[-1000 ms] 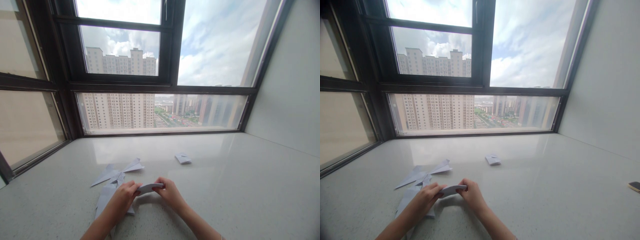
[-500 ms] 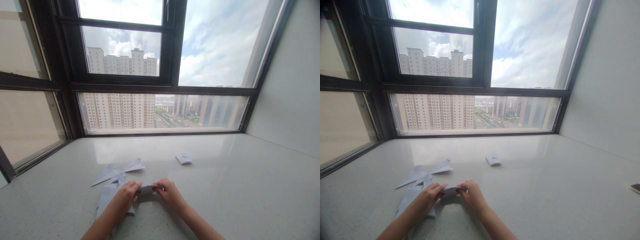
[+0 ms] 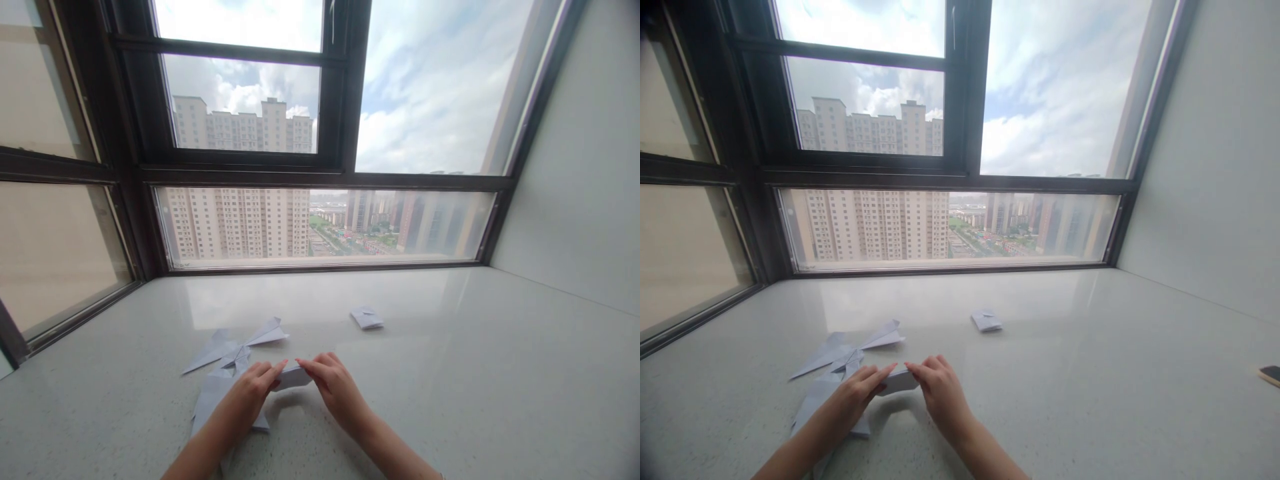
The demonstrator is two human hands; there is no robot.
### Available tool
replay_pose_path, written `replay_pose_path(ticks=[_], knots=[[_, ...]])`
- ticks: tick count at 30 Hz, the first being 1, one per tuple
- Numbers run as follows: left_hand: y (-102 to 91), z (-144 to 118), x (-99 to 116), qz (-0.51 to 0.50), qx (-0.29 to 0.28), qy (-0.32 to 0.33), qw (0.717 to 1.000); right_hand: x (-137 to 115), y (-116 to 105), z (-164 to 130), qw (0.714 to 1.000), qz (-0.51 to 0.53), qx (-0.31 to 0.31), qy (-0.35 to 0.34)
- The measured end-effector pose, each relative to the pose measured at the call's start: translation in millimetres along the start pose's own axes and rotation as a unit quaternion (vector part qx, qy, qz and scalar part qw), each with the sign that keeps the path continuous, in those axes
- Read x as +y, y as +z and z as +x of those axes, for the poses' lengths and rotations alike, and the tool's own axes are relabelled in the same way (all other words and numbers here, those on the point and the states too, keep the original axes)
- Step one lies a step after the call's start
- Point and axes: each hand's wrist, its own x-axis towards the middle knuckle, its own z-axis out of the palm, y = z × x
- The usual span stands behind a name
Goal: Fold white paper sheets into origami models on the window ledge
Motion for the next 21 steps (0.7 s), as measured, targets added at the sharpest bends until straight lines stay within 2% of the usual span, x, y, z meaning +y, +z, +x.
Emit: replay_pose_path(ticks=[2,6,11,15,18,21], knots=[[-0.8,0,1,0.000,0.004,0.005,1.000,-1,-1,0,1.000,0.008,0.010,-0.008],[1.6,0,1,0.002,0.004,-0.007,1.000,0,-1,1,0.999,0.029,-0.009,0.010],[0.7,-1,4,-0.016,-0.009,-0.009,1.000,4,0,2,0.995,0.076,0.013,0.060],[-4.5,0,11,-0.049,-0.013,-0.017,0.999,10,0,4,0.986,0.117,0.005,0.119],[-10.5,2,16,-0.101,0.008,-0.040,0.994,14,1,5,0.975,0.172,0.014,0.139],[-16.9,4,18,-0.150,0.055,-0.096,0.983,17,3,6,0.959,0.238,0.020,0.153]])
